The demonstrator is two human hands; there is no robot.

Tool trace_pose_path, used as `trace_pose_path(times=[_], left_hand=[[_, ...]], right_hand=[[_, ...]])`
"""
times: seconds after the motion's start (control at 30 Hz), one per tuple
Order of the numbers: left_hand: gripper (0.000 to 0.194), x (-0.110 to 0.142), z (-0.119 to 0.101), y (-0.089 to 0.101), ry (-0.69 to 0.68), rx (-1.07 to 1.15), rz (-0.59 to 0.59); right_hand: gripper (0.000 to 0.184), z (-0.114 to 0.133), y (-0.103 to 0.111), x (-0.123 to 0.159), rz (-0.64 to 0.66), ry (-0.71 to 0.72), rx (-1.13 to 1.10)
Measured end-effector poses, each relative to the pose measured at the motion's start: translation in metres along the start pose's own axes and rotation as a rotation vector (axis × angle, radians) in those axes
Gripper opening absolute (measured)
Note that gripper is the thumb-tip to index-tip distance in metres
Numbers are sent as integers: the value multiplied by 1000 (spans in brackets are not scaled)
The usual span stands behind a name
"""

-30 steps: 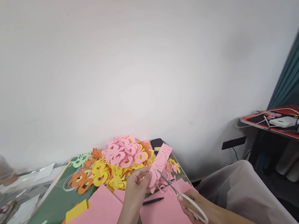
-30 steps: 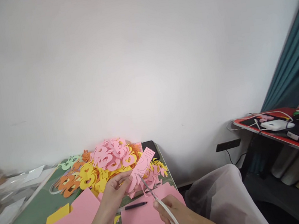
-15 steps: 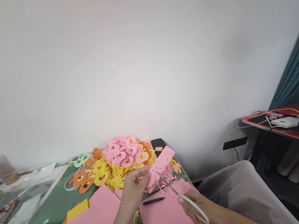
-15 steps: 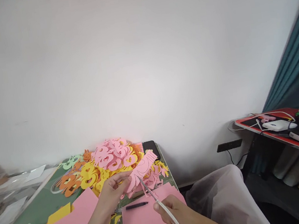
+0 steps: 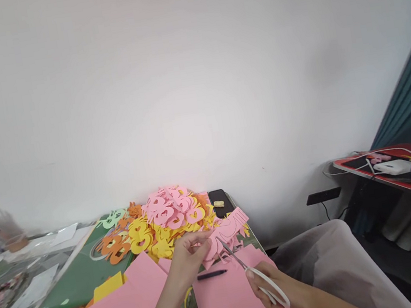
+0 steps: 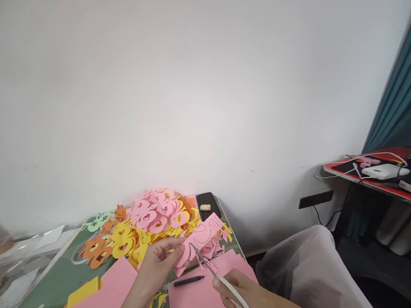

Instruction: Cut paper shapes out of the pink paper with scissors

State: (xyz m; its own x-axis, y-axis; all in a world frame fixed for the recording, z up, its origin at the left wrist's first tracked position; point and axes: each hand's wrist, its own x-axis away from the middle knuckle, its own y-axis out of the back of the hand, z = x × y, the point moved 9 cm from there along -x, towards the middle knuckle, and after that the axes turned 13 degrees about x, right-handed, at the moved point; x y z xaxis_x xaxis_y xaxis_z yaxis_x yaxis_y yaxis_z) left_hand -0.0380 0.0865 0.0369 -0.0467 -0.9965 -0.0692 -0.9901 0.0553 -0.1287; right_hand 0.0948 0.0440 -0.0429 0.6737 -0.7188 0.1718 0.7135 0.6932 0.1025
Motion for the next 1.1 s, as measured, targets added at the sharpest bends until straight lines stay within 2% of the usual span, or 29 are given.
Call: trace_pose_path(times=[0.17,0.43,0.77,1.1], left_hand=[[28,2,-1,-4,18,2,36],[26,3,-11,-2,-2,-2,27],[26,7,-12,-9,37,-1,90],[27,8,-15,-10,10,-89,53]], right_hand=[[54,6,0,1,-4,-13,29],[52,-2,1,-2,9,-10,-22],[53,-2,1,-3,25,-34,-6],[52,-2,-4,-2,51,-19,-35]])
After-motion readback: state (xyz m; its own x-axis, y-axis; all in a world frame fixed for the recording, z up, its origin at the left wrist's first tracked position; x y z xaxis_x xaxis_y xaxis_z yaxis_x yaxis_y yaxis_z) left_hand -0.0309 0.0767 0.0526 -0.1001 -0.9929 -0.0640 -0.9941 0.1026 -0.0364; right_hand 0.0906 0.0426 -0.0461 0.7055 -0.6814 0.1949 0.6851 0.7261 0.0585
